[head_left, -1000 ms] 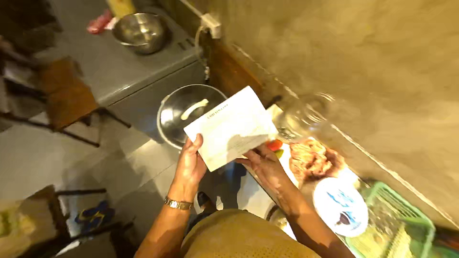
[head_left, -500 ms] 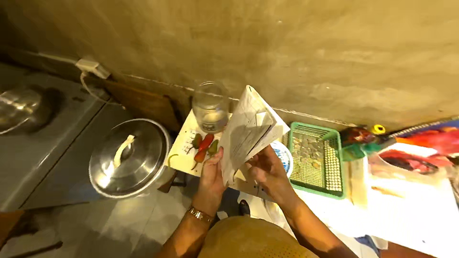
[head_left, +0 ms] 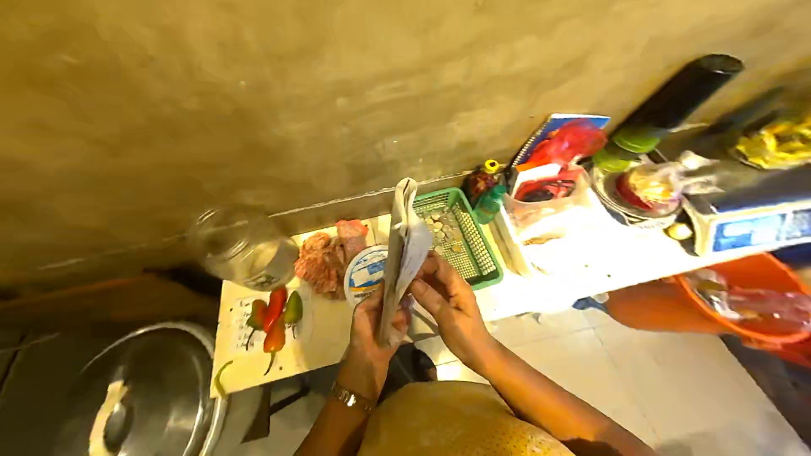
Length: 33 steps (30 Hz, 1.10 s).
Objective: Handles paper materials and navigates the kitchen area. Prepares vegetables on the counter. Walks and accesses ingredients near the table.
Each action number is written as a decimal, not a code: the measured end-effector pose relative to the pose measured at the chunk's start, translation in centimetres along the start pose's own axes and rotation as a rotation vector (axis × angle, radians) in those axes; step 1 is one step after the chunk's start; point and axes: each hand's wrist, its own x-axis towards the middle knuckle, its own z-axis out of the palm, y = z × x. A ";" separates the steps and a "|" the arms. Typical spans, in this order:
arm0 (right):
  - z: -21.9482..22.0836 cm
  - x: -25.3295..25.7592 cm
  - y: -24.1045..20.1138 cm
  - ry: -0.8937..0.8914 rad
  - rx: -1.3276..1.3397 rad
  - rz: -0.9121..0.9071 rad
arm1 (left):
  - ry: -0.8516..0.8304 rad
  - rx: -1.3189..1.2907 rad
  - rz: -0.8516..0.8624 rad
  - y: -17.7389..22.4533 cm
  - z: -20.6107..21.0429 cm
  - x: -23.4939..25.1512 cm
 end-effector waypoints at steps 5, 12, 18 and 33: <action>-3.1 -1.0 -1.4 0.121 0.292 0.196 | 0.060 0.338 0.103 1.1 -1.0 1.2; -7.7 -5.3 -0.4 0.164 -0.074 0.890 | 0.174 1.029 0.171 2.1 -1.6 -0.3; -9.7 -10.4 2.6 0.307 -0.032 1.012 | -0.236 1.305 -0.055 0.8 -3.4 -1.2; -22.3 -15.7 3.0 0.560 -0.045 0.914 | 0.110 1.451 0.290 2.1 7.6 12.1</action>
